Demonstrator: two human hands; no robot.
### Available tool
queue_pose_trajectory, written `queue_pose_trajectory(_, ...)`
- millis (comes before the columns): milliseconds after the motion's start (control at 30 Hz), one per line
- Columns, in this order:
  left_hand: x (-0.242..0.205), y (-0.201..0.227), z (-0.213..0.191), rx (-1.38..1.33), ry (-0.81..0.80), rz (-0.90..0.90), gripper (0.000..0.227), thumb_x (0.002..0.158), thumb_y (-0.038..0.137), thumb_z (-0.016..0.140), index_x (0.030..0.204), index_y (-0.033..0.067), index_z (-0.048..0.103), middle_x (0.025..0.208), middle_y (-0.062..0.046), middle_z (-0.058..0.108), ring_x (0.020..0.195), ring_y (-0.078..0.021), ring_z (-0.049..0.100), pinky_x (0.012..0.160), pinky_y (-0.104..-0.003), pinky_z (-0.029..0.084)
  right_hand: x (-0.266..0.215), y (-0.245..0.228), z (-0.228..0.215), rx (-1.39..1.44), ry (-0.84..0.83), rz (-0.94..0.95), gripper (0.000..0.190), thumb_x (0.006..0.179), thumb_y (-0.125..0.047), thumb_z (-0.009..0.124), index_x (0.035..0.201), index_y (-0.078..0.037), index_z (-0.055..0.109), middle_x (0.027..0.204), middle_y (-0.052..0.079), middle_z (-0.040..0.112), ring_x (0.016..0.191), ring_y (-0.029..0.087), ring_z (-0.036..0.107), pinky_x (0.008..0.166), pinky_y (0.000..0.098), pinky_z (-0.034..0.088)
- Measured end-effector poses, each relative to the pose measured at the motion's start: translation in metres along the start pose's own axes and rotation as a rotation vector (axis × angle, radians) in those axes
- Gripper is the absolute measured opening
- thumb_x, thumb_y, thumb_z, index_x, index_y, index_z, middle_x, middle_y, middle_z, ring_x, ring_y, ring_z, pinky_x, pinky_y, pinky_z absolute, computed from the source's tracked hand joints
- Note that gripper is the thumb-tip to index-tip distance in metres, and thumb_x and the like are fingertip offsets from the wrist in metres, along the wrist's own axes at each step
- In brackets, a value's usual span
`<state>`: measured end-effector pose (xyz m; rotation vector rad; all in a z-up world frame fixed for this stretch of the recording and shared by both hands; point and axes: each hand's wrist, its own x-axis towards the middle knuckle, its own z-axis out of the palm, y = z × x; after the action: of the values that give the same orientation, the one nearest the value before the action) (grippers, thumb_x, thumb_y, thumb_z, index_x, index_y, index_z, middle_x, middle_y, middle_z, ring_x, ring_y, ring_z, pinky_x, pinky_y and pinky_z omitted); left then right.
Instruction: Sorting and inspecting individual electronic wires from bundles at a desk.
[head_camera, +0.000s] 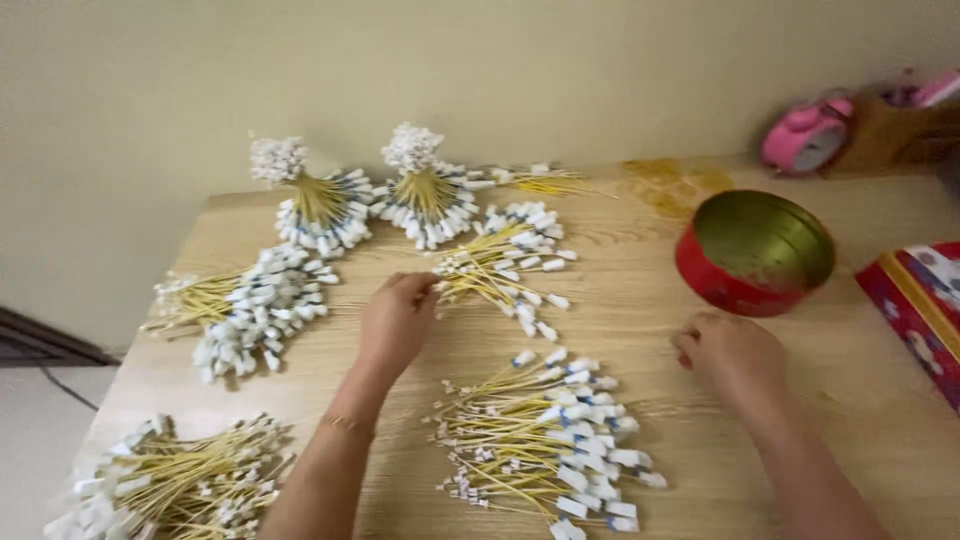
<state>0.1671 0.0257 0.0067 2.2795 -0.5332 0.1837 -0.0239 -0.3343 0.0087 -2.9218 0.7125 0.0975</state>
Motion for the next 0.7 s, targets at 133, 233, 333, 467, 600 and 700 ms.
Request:
queue_pose_trajectory(133, 0.027, 0.004, 0.025, 0.078, 0.041, 0.092, 0.019, 0.089, 0.014, 0.071, 0.107, 0.013, 0.078, 0.098, -0.011, 0.071, 0.086, -0.0314, 0.07, 0.077, -0.044, 0.056, -0.002, 0.003, 0.0, 0.087, -0.01, 0.038, 0.027, 0.092, -0.038, 0.062, 0.088, -0.017, 0.077, 0.093, 0.002, 0.077, 0.09, 0.024, 0.072, 0.081, 0.0416, 0.056)
queue_pose_trajectory(233, 0.045, -0.013, 0.049, 0.194, 0.074, 0.278, 0.022, 0.088, 0.011, 0.07, 0.107, 0.0165, 0.079, 0.095, -0.009, 0.069, 0.09, -0.0323, 0.067, 0.081, -0.046, 0.055, 0.0, 0.012, 0.007, 0.142, 0.011, 0.069, 0.026, 0.091, -0.04, 0.064, 0.098, -0.019, 0.077, 0.097, 0.002, 0.077, 0.092, 0.024, 0.072, 0.081, 0.0409, 0.056)
queue_pose_trajectory(333, 0.06, -0.021, 0.063, 0.375, 0.049, 0.343, 0.024, 0.083, 0.01, 0.071, 0.105, 0.0154, 0.077, 0.103, -0.009, 0.067, 0.097, -0.0312, 0.066, 0.084, -0.045, 0.055, 0.0, 0.015, 0.008, 0.126, 0.03, 0.066, 0.025, 0.09, -0.04, 0.066, 0.101, -0.021, 0.079, 0.101, 0.001, 0.077, 0.095, 0.023, 0.073, 0.084, 0.0393, 0.056)
queue_pose_trajectory(467, 0.063, -0.013, 0.057, 0.463, 0.006, 0.322, 0.029, 0.079, 0.008, 0.07, 0.104, 0.0206, 0.078, 0.106, -0.007, 0.067, 0.101, -0.0304, 0.065, 0.086, -0.047, 0.053, 0.001, 0.008, -0.002, 0.085, -0.021, 0.092, 0.026, 0.093, -0.04, 0.064, 0.101, -0.019, 0.078, 0.101, 0.001, 0.078, 0.097, 0.023, 0.072, 0.086, 0.039, 0.056)
queue_pose_trajectory(600, 0.063, -0.01, 0.05, 0.362, 0.012, 0.329, 0.026, 0.084, 0.013, 0.071, 0.108, 0.0193, 0.077, 0.104, -0.007, 0.069, 0.095, -0.0308, 0.067, 0.085, -0.047, 0.054, 0.005, 0.007, 0.006, 0.078, -0.019, 0.082, 0.027, 0.096, -0.038, 0.061, 0.101, -0.017, 0.076, 0.1, 0.002, 0.078, 0.097, 0.024, 0.072, 0.086, 0.0403, 0.055)
queue_pose_trajectory(700, 0.064, -0.016, 0.056, 0.312, 0.057, 0.379, 0.018, 0.088, 0.019, 0.073, 0.105, 0.0169, 0.078, 0.101, -0.007, 0.071, 0.09, -0.0317, 0.069, 0.079, -0.047, 0.055, 0.0, 0.008, -0.004, 0.191, 0.04, 0.083, 0.025, 0.094, -0.033, 0.064, 0.101, -0.011, 0.073, 0.099, 0.006, 0.077, 0.092, 0.025, 0.073, 0.083, 0.0399, 0.056)
